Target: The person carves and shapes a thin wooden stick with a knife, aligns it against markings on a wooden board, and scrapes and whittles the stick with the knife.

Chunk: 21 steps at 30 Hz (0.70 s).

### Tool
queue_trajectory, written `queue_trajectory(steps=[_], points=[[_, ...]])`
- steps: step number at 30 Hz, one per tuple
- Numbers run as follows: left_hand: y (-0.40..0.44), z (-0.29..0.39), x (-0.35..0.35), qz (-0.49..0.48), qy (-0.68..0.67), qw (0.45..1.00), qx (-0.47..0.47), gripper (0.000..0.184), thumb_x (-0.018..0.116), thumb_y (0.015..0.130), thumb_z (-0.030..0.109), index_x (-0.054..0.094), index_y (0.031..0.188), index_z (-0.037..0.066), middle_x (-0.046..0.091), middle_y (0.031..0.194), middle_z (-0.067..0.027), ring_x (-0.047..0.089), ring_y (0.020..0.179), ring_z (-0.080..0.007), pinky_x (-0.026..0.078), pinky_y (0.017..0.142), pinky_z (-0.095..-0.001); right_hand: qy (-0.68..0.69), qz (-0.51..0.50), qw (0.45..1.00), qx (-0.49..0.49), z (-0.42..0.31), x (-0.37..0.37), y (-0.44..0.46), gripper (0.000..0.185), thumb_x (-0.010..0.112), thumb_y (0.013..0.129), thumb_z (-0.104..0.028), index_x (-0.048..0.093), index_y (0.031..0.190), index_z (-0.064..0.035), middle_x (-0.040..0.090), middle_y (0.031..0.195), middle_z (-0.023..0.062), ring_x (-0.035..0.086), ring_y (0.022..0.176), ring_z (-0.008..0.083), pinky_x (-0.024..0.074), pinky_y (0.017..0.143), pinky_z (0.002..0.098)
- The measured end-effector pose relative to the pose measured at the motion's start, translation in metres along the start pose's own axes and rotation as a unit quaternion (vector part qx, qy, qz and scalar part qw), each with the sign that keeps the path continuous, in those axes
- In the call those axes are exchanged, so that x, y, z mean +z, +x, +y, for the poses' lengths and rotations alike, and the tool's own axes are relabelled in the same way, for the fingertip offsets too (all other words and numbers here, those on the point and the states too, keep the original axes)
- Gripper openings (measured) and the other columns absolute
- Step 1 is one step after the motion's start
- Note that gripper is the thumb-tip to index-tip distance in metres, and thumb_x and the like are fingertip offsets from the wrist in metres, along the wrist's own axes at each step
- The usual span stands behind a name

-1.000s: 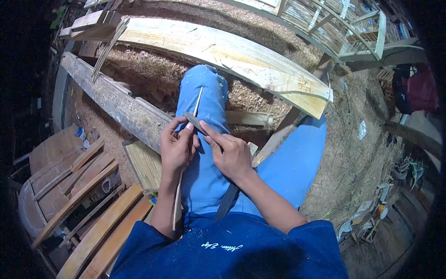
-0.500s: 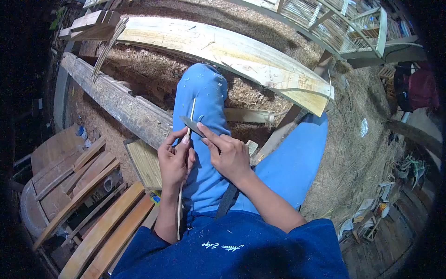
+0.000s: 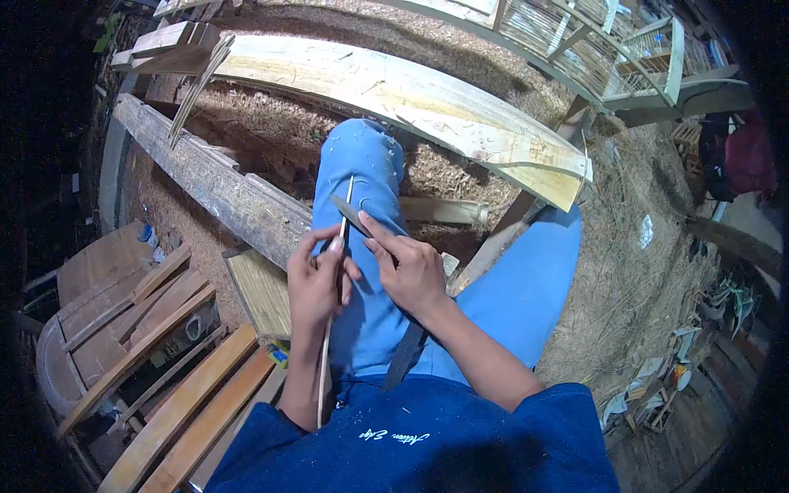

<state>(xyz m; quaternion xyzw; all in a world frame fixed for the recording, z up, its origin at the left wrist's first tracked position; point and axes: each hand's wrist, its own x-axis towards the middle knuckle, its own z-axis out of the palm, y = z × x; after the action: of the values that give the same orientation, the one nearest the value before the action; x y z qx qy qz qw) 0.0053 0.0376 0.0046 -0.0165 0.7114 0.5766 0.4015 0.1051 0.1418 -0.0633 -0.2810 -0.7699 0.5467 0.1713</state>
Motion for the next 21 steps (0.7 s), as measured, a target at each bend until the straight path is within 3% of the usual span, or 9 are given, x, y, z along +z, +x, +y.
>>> queue_trajectory(steps=[7, 21], points=[[0.032, -0.001, 0.001, -0.020, 0.022, 0.999, 0.016, 0.020, 0.051, 0.104, 0.014, 0.053, 0.117, -0.001, 0.062, 0.059, -0.0091, 0.043, 0.033, -0.0083, 0.030, 0.030, -0.0244, 0.006, -0.009, 1.000, -0.004, 0.001, -0.002, -0.002, 0.044, 0.064, 0.093, -0.016, 0.060, 0.137, -0.0238, 0.068, 0.079, 0.0204, 0.068, 0.072, 0.0374, 0.0516, 0.063, 0.0466], [0.026, -0.007, -0.006, -0.046, 0.007, 0.999, 0.014, 0.022, 0.050, 0.104, 0.016, 0.053, 0.122, 0.002, 0.060, 0.058, -0.0057, 0.042, 0.033, -0.0071, 0.030, 0.030, -0.0227, -0.042, 0.000, 0.999, -0.012, 0.000, -0.001, -0.006, 0.046, 0.066, 0.092, -0.017, 0.061, 0.136, -0.0301, 0.062, 0.068, 0.0170, 0.064, 0.061, 0.0355, 0.0488, 0.057, 0.0469]])
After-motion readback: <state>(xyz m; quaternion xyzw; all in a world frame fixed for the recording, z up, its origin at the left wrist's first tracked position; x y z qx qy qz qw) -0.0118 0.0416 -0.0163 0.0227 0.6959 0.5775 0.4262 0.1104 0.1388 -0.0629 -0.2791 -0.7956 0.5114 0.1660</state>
